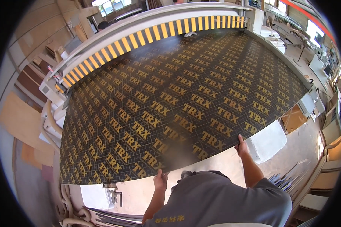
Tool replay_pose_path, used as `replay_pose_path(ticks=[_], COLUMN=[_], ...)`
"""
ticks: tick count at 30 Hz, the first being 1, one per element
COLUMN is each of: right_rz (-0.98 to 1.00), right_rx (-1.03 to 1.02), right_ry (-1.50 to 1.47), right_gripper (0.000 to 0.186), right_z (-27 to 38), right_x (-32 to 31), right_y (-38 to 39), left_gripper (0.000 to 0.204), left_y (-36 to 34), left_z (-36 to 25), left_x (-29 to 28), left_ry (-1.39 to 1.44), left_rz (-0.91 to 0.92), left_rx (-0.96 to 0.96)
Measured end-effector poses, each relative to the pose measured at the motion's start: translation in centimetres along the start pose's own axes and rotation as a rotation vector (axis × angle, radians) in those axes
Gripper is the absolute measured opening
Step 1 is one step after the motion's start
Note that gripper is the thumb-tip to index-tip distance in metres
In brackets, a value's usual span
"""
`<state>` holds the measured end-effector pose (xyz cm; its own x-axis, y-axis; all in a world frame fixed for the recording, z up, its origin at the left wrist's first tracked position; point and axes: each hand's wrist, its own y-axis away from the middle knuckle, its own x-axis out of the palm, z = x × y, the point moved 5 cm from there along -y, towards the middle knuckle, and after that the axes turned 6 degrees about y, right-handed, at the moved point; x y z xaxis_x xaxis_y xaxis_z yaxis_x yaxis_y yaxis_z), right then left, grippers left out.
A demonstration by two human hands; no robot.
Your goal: The person places a large wood panel onto a table saw, slides it through the cutting mechanism, and then removes the cut piece and the remaining panel from the workstation.
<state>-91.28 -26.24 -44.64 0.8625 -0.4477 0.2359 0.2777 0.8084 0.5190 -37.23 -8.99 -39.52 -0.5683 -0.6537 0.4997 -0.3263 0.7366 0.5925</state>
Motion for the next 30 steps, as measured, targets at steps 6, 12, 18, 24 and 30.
replay_pose_path(ticks=[6, 12, 18, 24, 30], right_rz=[0.077, 0.17, 0.215, 0.195, 0.197], right_rx=[-0.051, -0.053, -0.043, -0.013, -0.032], right_ry=[0.079, 0.056, 0.082, 0.074, 0.106], right_gripper=[0.036, 0.037, 0.038, 0.037, 0.039], right_z=[1.1, 1.6, 1.9, 0.2, 1.3], right_x=[0.5, 1.1, 1.3, 0.1, 0.6], right_y=[1.2, 1.1, 1.0, -0.7, 0.8], left_gripper=[0.046, 0.053, 0.036, 0.036, 0.037], left_y=[-1.7, -3.8, -4.2, -3.7, -4.2], left_z=[1.3, 1.6, 1.6, 1.3, 1.7], left_x=[-0.1, -0.8, -0.2, -0.4, -0.9], left_ry=[-0.029, -0.042, 0.037, 0.042, 0.029], left_rz=[-0.07, -0.164, -0.103, -0.091, -0.045], left_rx=[-0.046, 0.168, 0.233, 0.211, 0.21])
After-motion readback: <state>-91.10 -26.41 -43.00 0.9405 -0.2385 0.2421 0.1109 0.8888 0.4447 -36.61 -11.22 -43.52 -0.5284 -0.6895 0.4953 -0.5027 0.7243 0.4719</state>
